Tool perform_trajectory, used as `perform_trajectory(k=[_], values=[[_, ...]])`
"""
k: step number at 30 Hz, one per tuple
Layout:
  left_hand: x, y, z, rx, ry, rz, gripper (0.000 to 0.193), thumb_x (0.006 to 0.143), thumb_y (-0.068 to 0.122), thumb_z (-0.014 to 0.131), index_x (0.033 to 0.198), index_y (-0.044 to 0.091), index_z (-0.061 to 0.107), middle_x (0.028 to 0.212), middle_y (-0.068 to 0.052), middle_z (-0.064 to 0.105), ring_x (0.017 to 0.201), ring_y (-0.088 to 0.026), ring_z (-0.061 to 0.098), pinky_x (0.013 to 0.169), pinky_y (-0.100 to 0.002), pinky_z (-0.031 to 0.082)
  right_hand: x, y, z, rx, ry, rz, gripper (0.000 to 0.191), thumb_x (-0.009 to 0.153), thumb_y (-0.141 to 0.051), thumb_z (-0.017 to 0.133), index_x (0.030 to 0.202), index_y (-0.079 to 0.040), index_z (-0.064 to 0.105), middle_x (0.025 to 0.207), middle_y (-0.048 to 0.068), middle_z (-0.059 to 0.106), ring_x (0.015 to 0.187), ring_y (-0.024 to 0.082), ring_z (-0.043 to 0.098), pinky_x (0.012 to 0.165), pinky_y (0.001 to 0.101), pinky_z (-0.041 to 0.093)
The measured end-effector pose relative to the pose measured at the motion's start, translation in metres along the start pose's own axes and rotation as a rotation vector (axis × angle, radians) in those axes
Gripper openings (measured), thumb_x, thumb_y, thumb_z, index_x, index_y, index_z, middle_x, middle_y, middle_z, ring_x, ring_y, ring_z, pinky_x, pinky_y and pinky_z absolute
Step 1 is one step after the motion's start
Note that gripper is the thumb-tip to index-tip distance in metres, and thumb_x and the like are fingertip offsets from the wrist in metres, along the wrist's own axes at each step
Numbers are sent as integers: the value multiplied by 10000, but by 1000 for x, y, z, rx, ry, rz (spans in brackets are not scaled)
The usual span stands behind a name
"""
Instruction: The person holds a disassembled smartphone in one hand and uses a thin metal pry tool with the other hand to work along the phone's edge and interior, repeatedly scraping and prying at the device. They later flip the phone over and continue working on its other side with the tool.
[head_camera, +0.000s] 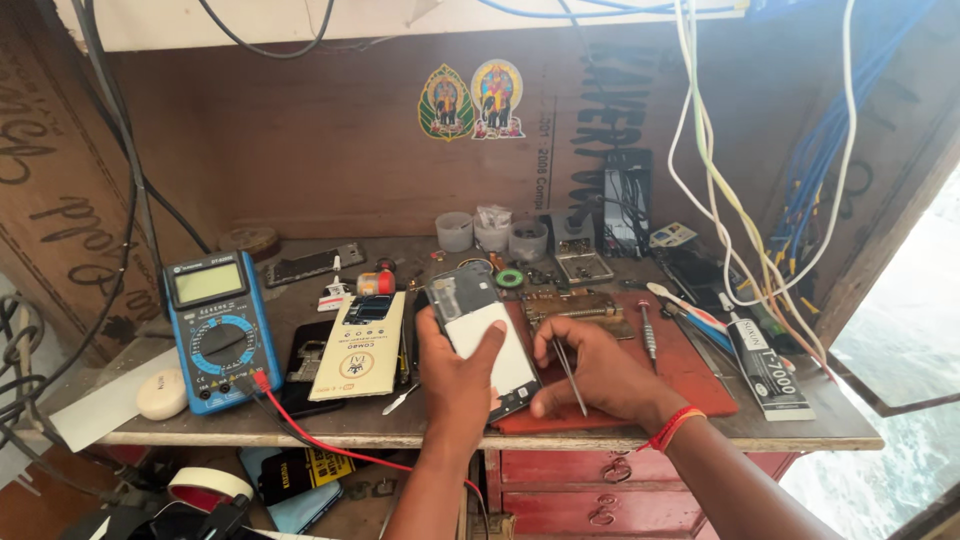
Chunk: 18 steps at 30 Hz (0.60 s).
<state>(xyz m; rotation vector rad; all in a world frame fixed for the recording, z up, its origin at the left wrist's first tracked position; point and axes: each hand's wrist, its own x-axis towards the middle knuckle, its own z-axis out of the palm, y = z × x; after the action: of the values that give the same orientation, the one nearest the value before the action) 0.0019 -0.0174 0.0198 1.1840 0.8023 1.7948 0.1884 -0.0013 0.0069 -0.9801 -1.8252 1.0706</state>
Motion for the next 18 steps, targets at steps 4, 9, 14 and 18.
perform_trajectory(k=[4,9,14,18], values=[[0,4,-1,53,75,-256,468,822,103,737,1201,136,464,855,-31,665,543,-111,570,348,-294,378,1,2,-4,-98,120,-77,323,778,-116,886,932,-98,603,902,-43,606,876,63,550,794,240,479],[2,-1,-2,-49,85,-18,465,851,84,759,1214,86,469,970,-25,682,725,-71,647,528,-237,531,0,2,-7,161,168,-69,272,807,-95,849,948,-85,617,905,-32,644,845,59,577,760,233,483],[1,-5,-3,23,117,-89,465,833,83,753,1202,95,471,938,-38,670,672,-97,624,468,-277,485,2,2,-1,-47,171,-51,340,701,-30,907,873,-82,618,842,-50,643,781,50,582,701,233,499],[2,-5,-2,38,113,-88,470,827,86,753,1200,97,467,930,-32,673,671,-100,637,476,-282,501,2,0,-1,-106,168,15,288,749,-52,900,855,-64,632,803,-15,619,748,72,544,670,264,469]])
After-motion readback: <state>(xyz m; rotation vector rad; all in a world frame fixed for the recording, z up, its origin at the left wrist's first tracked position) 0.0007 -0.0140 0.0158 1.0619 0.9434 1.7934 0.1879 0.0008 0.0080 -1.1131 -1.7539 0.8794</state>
